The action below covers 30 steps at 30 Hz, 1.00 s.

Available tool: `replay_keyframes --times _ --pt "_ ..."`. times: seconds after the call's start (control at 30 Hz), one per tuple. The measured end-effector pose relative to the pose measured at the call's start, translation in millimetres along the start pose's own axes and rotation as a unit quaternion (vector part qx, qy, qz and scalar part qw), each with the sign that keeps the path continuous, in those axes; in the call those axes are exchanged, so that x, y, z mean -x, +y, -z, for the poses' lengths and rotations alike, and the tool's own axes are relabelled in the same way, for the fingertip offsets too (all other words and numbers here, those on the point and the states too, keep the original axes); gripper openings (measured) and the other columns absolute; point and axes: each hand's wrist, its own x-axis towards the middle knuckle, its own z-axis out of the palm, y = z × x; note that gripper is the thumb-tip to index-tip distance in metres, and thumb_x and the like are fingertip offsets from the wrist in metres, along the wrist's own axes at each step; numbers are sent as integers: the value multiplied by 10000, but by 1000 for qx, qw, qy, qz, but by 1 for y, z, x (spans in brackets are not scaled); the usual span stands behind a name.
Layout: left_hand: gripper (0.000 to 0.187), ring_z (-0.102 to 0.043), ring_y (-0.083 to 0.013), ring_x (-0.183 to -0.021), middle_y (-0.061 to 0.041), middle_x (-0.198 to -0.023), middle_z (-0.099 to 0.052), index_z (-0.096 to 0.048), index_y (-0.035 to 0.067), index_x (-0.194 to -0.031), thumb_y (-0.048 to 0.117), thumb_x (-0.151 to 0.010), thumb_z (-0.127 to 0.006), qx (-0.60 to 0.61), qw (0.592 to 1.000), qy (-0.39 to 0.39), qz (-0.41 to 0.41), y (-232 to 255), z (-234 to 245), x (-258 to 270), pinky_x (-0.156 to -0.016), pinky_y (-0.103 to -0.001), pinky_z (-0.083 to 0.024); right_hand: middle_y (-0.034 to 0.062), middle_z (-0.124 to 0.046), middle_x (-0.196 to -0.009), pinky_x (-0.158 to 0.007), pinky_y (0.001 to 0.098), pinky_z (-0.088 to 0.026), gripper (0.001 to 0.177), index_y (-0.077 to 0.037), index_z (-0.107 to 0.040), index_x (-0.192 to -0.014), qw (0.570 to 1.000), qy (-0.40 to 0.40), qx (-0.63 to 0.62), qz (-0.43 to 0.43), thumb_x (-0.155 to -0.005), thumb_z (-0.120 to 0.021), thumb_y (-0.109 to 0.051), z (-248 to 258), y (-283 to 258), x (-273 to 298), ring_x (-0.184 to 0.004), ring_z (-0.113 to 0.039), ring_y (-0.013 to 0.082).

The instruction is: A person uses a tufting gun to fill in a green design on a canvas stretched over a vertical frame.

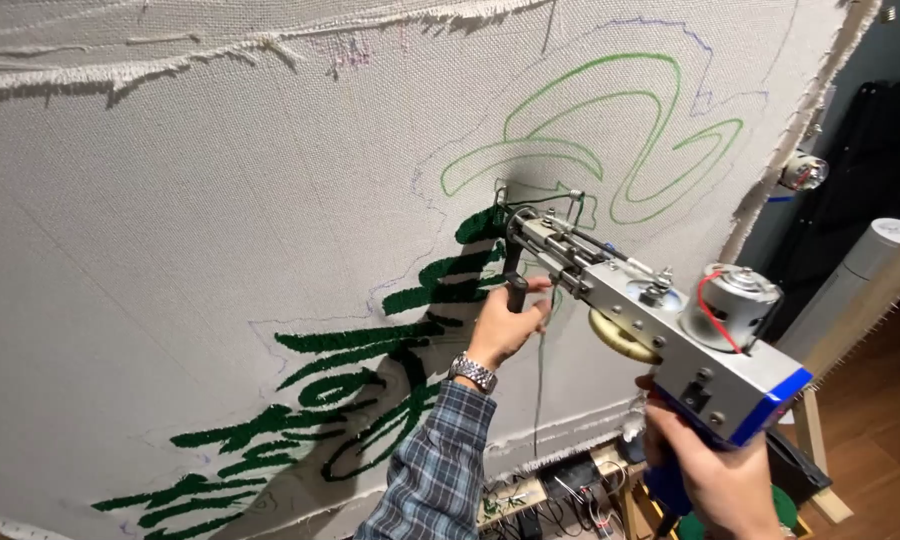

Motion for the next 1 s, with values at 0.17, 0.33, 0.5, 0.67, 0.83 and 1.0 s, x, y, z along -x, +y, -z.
replay_keyframes --times 0.17,0.33,0.5,0.67,0.83,1.0 --pt "695 -772 -222 -707 -106 -1357 -709 -490 16 -1514 233 -900 -733 162 970 -181 11 23 -4 26 -378 -141 -407 221 -631 -628 -432 421 -492 86 111 -683 -916 997 -55 -20 47 -880 -742 60 43 -2 -4 -464 -561 326" --pt "350 -610 -104 -556 -121 -1018 -793 -783 9 -1107 286 -893 -786 113 966 -233 2 40 -22 44 -545 -198 -504 155 -478 -550 -404 365 -376 251 164 -675 -1099 979 -153 -60 118 -917 -637 -4 73 -15 -1 -435 -431 262" --pt "295 -643 -112 -589 -111 -1085 -806 -794 37 -1082 281 -923 -748 60 973 -222 -22 68 -32 57 -598 -214 -520 142 -417 -587 -423 389 -378 164 48 -494 -856 978 -159 -90 99 -966 -586 -33 98 -10 -3 -459 -420 266" --pt "273 -629 -119 -604 -146 -1081 -804 -782 -9 -1094 206 -933 -735 65 972 -223 -23 72 -38 62 -631 -232 -564 165 -373 -637 -476 449 -321 164 65 -465 -903 987 -134 -88 27 -1012 -534 -37 110 -5 -5 -498 -366 306" --pt "455 -634 -77 -583 -125 -1043 -798 -740 9 -1154 364 -872 -775 104 970 -218 18 43 -43 67 -480 -157 -429 150 -541 -554 -395 367 -474 126 89 -603 -919 979 -144 -71 124 -903 -674 -14 102 0 2 -418 -495 243" --pt "329 -640 -66 -551 -97 -1045 -802 -769 26 -1047 315 -889 -780 81 979 -183 42 32 -40 73 -440 -161 -390 172 -496 -497 -370 359 -412 212 177 -683 -1025 978 -156 -41 131 -896 -651 12 82 -11 7 -378 -461 264"
